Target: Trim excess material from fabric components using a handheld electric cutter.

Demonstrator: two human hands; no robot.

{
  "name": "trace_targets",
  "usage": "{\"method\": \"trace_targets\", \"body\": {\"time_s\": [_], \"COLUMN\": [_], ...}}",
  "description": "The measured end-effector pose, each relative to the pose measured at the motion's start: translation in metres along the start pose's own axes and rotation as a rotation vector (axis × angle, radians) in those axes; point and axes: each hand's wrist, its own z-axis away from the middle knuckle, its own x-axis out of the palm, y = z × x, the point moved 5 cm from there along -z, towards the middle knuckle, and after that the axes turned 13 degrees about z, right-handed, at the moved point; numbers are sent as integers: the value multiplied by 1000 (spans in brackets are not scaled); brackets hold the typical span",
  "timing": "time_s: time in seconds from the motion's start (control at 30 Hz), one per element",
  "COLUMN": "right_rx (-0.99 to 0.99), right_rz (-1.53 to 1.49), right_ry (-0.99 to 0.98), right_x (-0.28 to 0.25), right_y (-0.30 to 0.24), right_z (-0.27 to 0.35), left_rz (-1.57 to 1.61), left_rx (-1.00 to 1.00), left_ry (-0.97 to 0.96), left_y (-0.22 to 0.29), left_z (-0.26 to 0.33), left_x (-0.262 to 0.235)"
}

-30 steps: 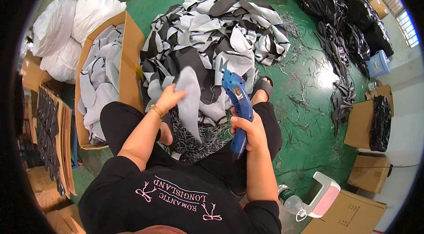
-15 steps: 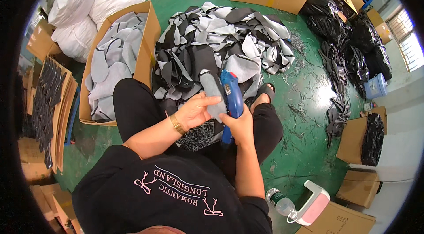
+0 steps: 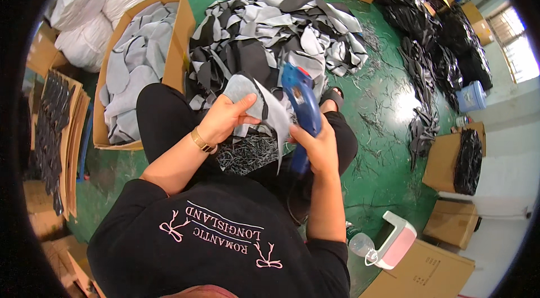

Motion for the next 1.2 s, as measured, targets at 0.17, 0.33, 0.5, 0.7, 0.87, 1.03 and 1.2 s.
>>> {"method": "trace_targets", "body": {"time_s": [0.17, 0.33, 0.5, 0.7, 0.87, 1.03, 1.2], "right_rx": [59, 143, 189, 191, 192, 208, 211], "right_rz": [65, 168, 226, 206, 222, 217, 190], "right_ry": [-91, -114, -130, -119, -127, -146, -180], "right_x": [-1, 8, 13, 13, 11, 7, 6], "right_y": [13, 31, 34, 31, 27, 26, 28], "right_z": [32, 51, 54, 53, 51, 49, 48], "left_rz": [124, 155, 127, 67, -92, -201, -324], "left_rx": [90, 145, 160, 194, 279, 256, 278], "left_ry": [78, 121, 147, 127, 85, 24, -18], "left_y": [10, 12, 14, 16, 21, 24, 29], "left_z": [2, 4, 6, 10, 11, 13, 15], "left_x": [-12, -14, -9, -7, -6, -4, -4]}}
